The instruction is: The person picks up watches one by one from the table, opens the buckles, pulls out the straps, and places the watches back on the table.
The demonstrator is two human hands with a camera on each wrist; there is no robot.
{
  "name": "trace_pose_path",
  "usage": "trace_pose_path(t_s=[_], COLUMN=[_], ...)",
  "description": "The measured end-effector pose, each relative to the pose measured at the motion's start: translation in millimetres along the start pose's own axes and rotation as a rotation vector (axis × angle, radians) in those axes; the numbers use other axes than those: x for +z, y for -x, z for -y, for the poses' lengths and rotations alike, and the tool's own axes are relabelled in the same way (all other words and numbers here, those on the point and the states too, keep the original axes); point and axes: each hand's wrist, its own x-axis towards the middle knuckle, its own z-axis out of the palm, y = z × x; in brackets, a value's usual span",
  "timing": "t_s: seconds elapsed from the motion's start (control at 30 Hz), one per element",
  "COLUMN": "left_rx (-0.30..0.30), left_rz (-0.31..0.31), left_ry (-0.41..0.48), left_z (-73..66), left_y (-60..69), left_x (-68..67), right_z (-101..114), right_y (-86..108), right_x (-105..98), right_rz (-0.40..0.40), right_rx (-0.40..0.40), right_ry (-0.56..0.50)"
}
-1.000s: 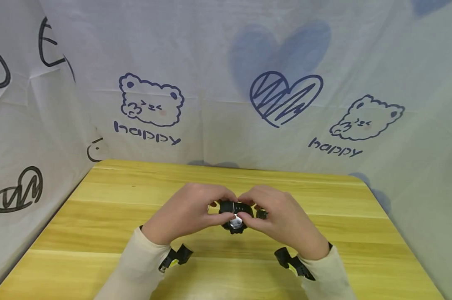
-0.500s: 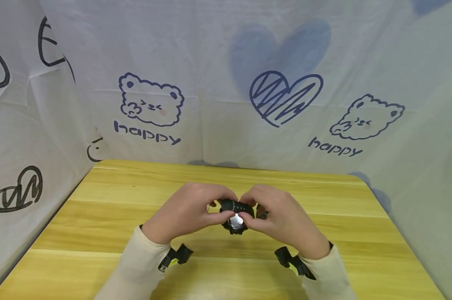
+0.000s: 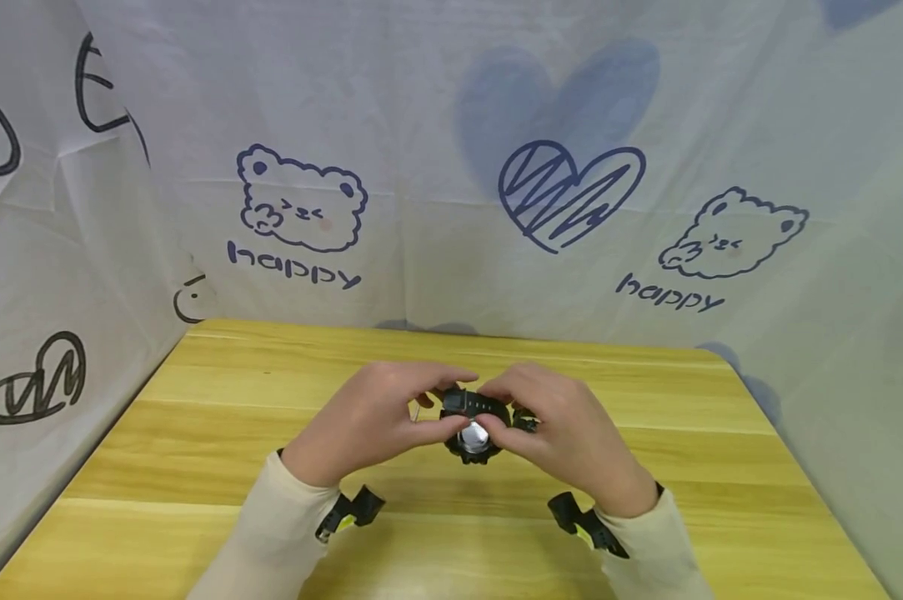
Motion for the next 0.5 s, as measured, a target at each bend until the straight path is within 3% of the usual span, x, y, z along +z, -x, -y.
trace_pose_path(t_s=[0.2,0.5], left_rx=[0.013,0.028], left_rz=[-0.005,0.041], left_ry=[-0.018,-0.004], left_z=[-2.6,-2.4], left_y=[-2.4,-2.5], left_x=[-0.2,1.4], right_z=[-0.2,-3.5], right_y=[0.3,1.6], right_x=[0.5,0.0], right_rz=[0.001,0.047], right_rx=[0.001,0.015], right_ry=[0.004,-0.02])
